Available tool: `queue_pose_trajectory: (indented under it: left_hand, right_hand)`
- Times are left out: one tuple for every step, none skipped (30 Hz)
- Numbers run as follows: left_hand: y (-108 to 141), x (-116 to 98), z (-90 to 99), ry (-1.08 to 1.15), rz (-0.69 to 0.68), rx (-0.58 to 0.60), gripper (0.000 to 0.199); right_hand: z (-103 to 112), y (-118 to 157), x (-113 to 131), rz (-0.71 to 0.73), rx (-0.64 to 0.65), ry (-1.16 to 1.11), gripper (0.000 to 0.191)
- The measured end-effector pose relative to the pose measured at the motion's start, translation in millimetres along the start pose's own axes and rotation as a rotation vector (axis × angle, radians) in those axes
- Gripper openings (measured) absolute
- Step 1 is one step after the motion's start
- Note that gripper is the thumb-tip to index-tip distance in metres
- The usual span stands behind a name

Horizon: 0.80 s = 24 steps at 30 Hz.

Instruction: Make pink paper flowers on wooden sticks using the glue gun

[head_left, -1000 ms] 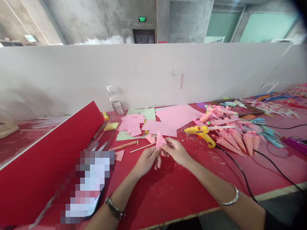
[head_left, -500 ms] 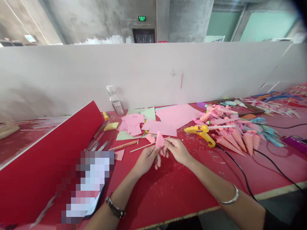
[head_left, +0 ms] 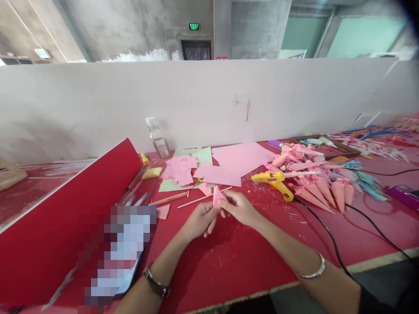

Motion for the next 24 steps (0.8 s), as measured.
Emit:
queue_pose_trajectory:
  left_hand:
    - [0, 0, -0.5, -0.003, 0.009, 0.018, 0.036]
    - [1, -1, -0.9, -0.007, 0.014, 0.03, 0.036]
    - [1, -1, -1.1, -0.01, 0.017, 0.033, 0.036]
    - [1, -2, -1.2, -0.013, 0.017, 0.033, 0.037]
    - [1, -2, -1.4, -0.016, 0.017, 0.032, 0.037]
    - [1, -2, -1.6, -0.02, 0.016, 0.032, 0.037]
    - [1, -2, -1.8, -0.023, 0.015, 0.03, 0.038]
    - [1, -3, -2.1, -0.027, 0.013, 0.03, 0.039]
    - [2, -3, -2.5, -0.03, 0.011, 0.031, 0.039]
    - [2, -3, -2.9, -0.032, 0.008, 0.033, 0.04]
    - [2, -3, -3.3, -0.031, 0.005, 0.036, 0.04]
    - [3, -4, -3.7, -0.028, 0.001, 0.041, 0.041]
    - [4, -4, -4.1, -0.028, 0.0, 0.049, 0.04]
    - [4, -5, -4.5, -0.034, 0.001, 0.057, 0.039]
    - [5, -5, -4.6, -0.048, 0.004, 0.064, 0.039]
    - [5, -5, -4.6, -0.068, 0.008, 0.066, 0.038]
    - [4, -5, -4.5, -0.092, 0.01, 0.066, 0.038]
    - [4, -5, -4.4, -0.112, 0.008, 0.064, 0.038]
    - [3, -5, -4.5, -0.124, -0.001, 0.061, 0.038]
    - [1, -6, -4.7, -0.128, -0.015, 0.056, 0.039]
    - [0, -6, -4.9, -0.125, -0.032, 0.044, 0.039]
    - [-2, -7, -4.8, -0.121, -0.049, 0.025, 0.04]
    - [-3, -9, -4.6, -0.123, -0.063, 0.0, 0.041]
    - [-3, -10, -4.0, -0.134, -0.074, -0.03, 0.041]
  right_hand:
    - [0, 0, -1, -0.003, 0.012, 0.015, 0.027]
    - [-1, 1, -1, -0.009, 0.021, 0.027, 0.03]
    - [-1, 1, -2, -0.016, 0.03, 0.034, 0.032]
    - [-2, 1, -3, -0.022, 0.041, 0.037, 0.035]
    - [-2, 1, -3, -0.024, 0.049, 0.038, 0.036]
    - [-2, 1, -4, -0.024, 0.053, 0.04, 0.037]
    - [-2, 1, -4, -0.023, 0.053, 0.04, 0.038]
    - [-2, 1, -4, -0.021, 0.052, 0.04, 0.038]
    - [-2, 1, -5, -0.02, 0.05, 0.04, 0.038]
    - [-2, 1, -5, -0.022, 0.049, 0.038, 0.039]
    - [-3, 1, -5, -0.026, 0.049, 0.037, 0.039]
    - [-3, 1, -5, -0.032, 0.048, 0.036, 0.04]
    - [-3, 1, -5, -0.037, 0.048, 0.039, 0.041]
    - [-2, 1, -5, -0.038, 0.048, 0.047, 0.042]
    - [-2, 1, -4, -0.035, 0.044, 0.064, 0.043]
    - [-1, 1, -4, -0.026, 0.037, 0.089, 0.044]
    - [-1, 1, -3, -0.014, 0.027, 0.117, 0.044]
    - [0, 1, -2, -0.001, 0.017, 0.145, 0.045]
    - [0, 1, -1, 0.011, 0.007, 0.168, 0.045]
    - [1, 0, -1, 0.022, -0.002, 0.182, 0.046]
    - [1, 0, 0, 0.032, -0.007, 0.189, 0.045]
    - [1, 0, 0, 0.041, -0.012, 0.187, 0.045]
    - [1, 0, 0, 0.047, -0.018, 0.182, 0.044]
    - [1, 0, 0, 0.049, -0.025, 0.174, 0.044]
Point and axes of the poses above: each hand's wrist, its own y-axis away from the middle knuckle, its own z-axis out of the back of the hand, x = y × z, the point moved 4 cm from there along -y, towards the middle knuckle
